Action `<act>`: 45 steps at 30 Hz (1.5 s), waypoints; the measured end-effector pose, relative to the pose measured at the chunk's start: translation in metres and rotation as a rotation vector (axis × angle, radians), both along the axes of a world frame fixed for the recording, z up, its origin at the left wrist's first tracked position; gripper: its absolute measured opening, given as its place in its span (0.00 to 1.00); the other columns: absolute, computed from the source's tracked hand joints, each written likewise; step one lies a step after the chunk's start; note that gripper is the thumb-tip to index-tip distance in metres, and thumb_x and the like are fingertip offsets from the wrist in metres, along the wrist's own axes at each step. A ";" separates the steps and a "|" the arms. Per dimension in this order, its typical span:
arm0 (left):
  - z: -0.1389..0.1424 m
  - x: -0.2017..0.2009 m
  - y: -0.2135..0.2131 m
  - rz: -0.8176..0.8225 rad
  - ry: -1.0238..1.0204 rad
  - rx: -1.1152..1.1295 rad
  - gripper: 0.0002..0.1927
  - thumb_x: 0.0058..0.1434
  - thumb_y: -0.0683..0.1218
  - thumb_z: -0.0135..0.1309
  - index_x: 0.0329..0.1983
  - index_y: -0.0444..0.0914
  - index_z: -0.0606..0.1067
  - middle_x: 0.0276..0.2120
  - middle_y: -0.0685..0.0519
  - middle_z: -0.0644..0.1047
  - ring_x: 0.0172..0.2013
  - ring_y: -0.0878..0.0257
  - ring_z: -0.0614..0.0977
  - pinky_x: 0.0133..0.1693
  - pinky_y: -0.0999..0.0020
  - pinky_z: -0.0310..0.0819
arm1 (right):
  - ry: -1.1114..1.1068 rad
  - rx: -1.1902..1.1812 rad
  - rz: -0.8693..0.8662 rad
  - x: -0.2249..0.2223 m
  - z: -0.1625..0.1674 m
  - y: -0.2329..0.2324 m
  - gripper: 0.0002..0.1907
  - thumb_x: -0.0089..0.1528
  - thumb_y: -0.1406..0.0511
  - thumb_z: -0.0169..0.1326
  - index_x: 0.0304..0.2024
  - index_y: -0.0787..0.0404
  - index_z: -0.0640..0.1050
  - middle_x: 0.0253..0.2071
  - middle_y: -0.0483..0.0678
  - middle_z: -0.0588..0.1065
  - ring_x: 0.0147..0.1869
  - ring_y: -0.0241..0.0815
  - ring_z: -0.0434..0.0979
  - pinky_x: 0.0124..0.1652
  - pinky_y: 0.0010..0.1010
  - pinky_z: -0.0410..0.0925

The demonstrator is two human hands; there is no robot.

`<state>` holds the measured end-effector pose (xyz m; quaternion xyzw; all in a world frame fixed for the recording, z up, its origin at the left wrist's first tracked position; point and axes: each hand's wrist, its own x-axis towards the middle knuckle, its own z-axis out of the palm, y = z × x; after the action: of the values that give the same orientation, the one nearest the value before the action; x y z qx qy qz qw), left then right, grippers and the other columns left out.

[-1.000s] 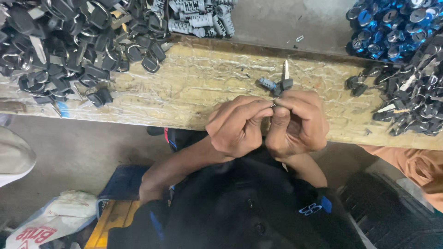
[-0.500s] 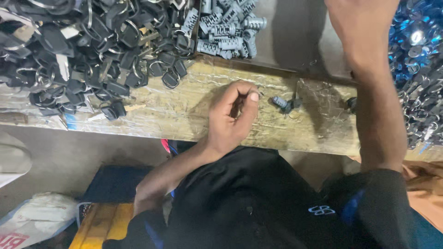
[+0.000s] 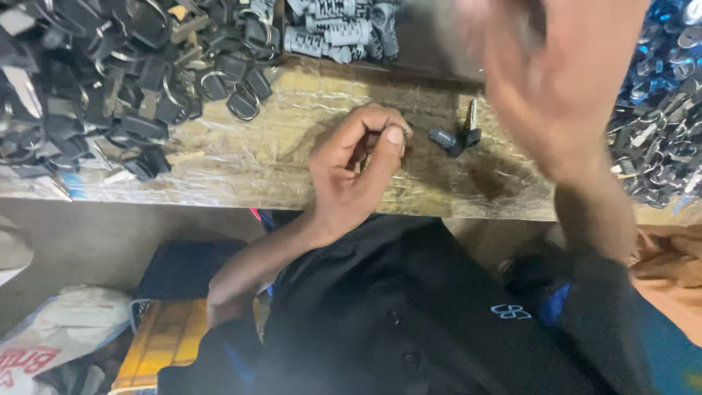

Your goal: The person picks up small lock cylinders and key blanks from a workbench covered with piles of keys and lock parts, inserts a key into each cylinder by hand, works the key, and sets the assembled unit aside, repeating the cycle with new parts.

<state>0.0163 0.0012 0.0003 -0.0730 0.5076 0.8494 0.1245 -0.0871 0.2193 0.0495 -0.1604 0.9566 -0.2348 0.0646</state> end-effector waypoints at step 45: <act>0.051 0.006 0.005 -0.120 0.349 -0.413 0.06 0.71 0.36 0.58 0.50 0.30 0.78 0.34 0.52 0.78 0.27 0.73 0.75 0.29 0.79 0.68 | 0.445 -0.254 0.208 0.115 0.026 -0.021 0.18 0.50 0.81 0.62 0.43 0.77 0.78 0.38 0.60 0.76 0.37 0.56 0.81 0.37 0.41 0.76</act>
<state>0.0221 0.0066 0.0517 0.0807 0.6873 0.7186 0.0678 0.0280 0.1986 0.0757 -0.3121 0.8886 -0.3038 -0.1441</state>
